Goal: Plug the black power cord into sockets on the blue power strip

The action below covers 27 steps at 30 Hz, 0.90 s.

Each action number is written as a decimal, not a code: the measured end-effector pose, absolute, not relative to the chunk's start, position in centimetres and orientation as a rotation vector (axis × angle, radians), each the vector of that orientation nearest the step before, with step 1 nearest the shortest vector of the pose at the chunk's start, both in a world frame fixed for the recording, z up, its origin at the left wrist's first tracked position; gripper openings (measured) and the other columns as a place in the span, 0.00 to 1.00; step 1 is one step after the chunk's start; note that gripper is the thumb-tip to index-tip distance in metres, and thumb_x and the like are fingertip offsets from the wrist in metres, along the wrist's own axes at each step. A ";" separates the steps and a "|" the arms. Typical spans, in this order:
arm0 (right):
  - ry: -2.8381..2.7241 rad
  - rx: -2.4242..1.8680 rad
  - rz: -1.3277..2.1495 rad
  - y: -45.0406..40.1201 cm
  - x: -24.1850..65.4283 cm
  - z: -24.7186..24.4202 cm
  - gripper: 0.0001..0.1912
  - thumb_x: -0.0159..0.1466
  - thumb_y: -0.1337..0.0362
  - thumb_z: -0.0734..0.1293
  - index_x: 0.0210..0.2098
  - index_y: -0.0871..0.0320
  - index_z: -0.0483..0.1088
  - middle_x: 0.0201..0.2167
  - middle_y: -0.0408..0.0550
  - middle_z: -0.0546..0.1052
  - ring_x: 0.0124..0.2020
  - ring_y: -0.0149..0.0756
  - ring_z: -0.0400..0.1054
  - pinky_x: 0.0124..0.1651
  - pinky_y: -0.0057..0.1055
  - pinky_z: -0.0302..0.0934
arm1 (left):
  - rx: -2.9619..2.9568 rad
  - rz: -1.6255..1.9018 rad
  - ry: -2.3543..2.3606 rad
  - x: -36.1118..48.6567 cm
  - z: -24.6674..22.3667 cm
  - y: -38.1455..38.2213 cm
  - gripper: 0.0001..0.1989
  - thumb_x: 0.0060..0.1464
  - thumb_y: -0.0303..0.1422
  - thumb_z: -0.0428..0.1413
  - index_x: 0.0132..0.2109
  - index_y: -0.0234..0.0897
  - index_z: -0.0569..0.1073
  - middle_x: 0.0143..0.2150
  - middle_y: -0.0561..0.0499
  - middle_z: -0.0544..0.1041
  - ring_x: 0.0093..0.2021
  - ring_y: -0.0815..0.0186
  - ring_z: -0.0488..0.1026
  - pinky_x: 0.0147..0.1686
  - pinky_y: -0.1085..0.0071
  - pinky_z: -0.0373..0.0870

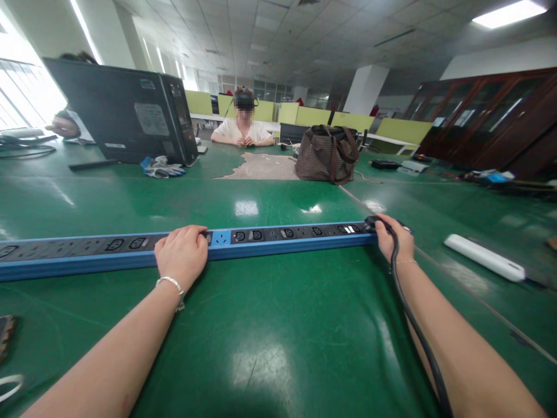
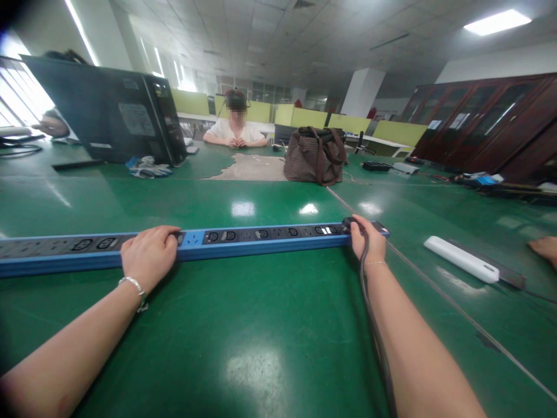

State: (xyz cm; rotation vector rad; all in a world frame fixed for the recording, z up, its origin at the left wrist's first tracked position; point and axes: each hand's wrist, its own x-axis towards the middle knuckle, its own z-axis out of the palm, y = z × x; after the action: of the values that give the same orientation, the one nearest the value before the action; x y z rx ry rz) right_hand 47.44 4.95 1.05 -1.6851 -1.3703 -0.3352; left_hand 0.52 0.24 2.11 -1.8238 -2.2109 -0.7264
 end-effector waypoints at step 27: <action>-1.619 -1.965 -0.498 4.0 47.9 1.5 0.23 0.62 0.54 0.58 0.51 0.55 0.71 0.29 0.52 0.78 0.29 0.42 0.71 0.32 0.33 0.62 | -1.828 -0.709 -2.207 0.5 2.0 0.3 0.18 0.57 0.34 0.41 0.44 0.43 0.74 0.47 0.48 0.77 0.51 0.57 0.69 0.49 0.57 0.59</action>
State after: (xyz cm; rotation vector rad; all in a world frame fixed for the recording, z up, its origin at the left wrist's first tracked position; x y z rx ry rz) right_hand 47.87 3.98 1.52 -1.9648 -1.6190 -0.4981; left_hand 0.46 0.26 2.01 -1.8280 -2.2066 -0.7090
